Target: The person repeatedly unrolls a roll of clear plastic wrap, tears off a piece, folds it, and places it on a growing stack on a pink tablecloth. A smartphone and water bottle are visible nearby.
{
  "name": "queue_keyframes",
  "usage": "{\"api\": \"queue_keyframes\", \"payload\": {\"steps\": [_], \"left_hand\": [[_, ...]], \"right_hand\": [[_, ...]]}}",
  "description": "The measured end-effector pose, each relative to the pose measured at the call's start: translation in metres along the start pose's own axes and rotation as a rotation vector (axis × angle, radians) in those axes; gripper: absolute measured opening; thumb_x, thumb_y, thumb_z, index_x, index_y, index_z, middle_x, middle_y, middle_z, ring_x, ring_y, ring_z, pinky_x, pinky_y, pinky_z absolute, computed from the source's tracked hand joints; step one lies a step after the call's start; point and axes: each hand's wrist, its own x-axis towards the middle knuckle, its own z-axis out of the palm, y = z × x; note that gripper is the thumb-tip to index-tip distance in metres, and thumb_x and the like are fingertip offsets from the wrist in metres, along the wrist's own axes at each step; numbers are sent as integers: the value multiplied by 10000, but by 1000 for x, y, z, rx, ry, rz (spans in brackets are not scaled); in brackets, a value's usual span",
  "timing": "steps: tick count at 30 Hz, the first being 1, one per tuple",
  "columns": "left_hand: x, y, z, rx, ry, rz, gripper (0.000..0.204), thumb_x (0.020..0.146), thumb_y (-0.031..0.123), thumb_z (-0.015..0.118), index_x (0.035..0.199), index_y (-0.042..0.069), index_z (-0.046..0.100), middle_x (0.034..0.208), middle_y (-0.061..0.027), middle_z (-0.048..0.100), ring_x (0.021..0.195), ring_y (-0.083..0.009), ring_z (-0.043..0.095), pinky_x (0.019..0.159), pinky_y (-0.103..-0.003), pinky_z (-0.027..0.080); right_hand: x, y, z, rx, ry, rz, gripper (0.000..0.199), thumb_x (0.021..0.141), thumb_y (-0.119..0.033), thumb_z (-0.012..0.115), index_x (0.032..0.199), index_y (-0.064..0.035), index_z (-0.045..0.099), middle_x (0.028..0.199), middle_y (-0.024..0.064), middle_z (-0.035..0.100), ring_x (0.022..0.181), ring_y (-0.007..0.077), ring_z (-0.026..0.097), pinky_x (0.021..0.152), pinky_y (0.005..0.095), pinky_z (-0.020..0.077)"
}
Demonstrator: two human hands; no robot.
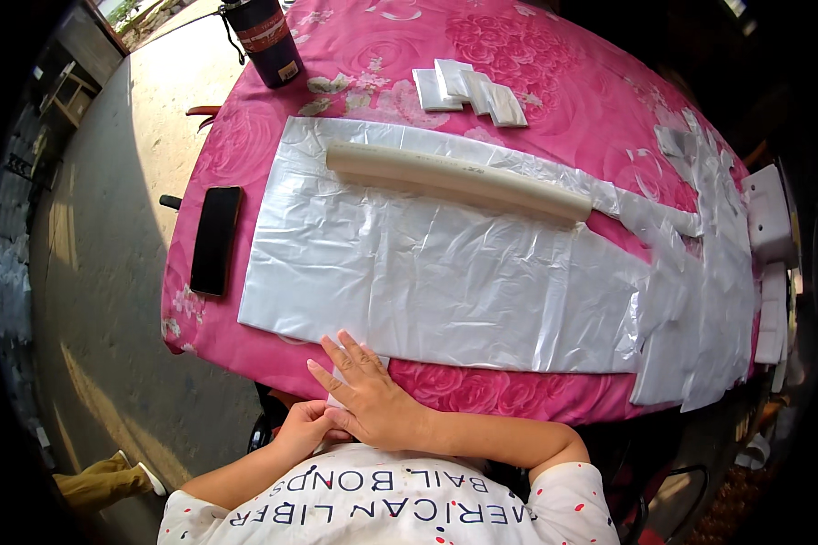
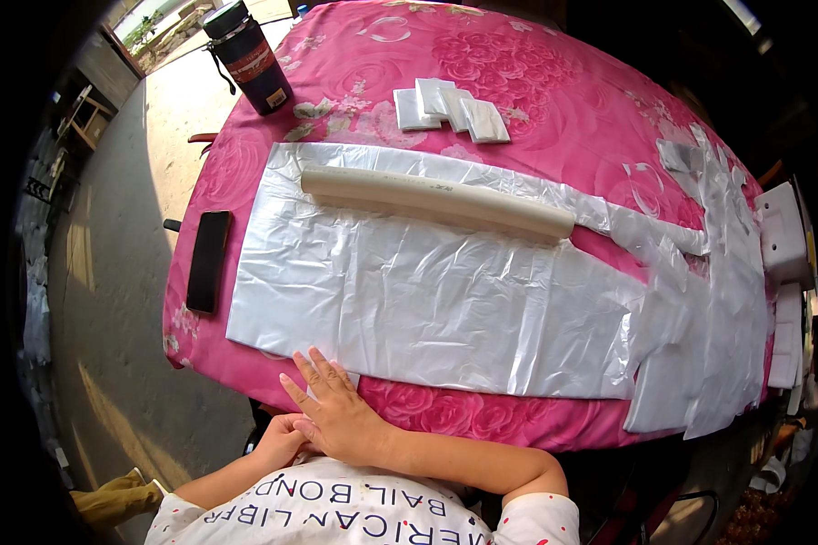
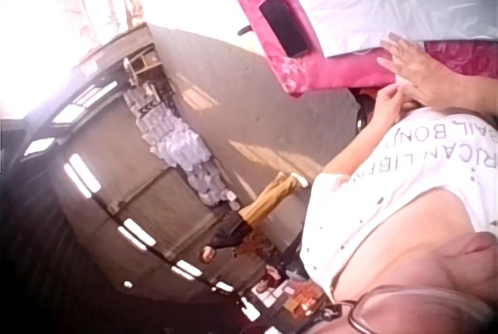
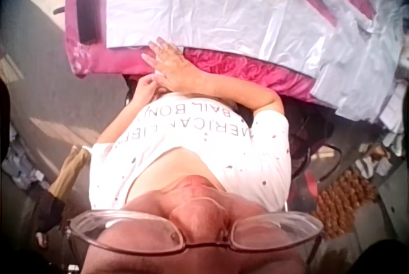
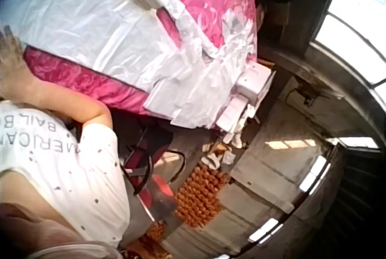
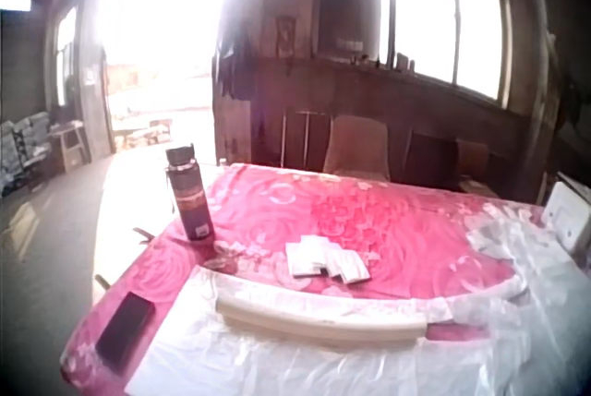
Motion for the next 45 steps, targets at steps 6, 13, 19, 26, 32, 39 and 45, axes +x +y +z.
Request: {"api": "queue_keyframes", "payload": {"steps": [6,13,19,26,32,39,45], "left_hand": [[-6,15,8,128,36,-161,212,899,103,573,1058,-38,572,1013,-110,636,940,-173,642,728,-235,543],[-5,-19,-12,-97,48,-18,254,947,166,508,1053,-57,568,955,-113,638,854,-161,642,759,-250,537],[-16,-9,-12,379,57,219,207,912,137,554,901,-50,641,807,-102,670,725,-112,631,651,-265,527],[-19,59,27,1129,111,717,196,751,26,671,946,33,662,835,-133,675,680,-257,648,595,-306,510],[-6,70,27,1030,206,1039,528,700,10,710,1197,15,532,1311,-189,478,1134,-307,546,889,-345,481],[3,74,33,923,164,946,475,723,2,664,1181,1,537,1294,-194,491,1141,-321,532,951,-368,425],[4,84,44,1045,109,1027,476,723,9,673,1178,-1,534,1289,-203,485,1123,-331,541,924,-370,449]], "right_hand": [[1,12,-5,-79,-4,-3,650,848,-203,561,1398,2,281,1475,246,166,1389,381,122,1110,482,146],[-13,2,30,-17,-103,-79,657,866,-202,564,1418,-22,256,1479,227,187,1382,376,161,1105,491,153],[2,-15,0,-152,-57,-220,481,838,-179,575,1280,-27,460,1399,186,360,1348,307,281,1116,483,135],[8,4,-57,-307,-188,-305,235,780,-81,561,1007,-66,621,929,48,597,935,204,555,1097,464,237],[33,35,-150,-216,253,-262,341,701,-26,715,1031,-83,651,829,46,611,782,219,549,730,319,477],[104,157,-289,517,868,157,365,861,-69,609,1216,-16,542,1044,80,634,938,139,592,834,266,469],[95,211,-297,-888,811,503,490,821,-282,652,1222,-25,539,1140,191,578,1067,319,528,924,400,425]]}}
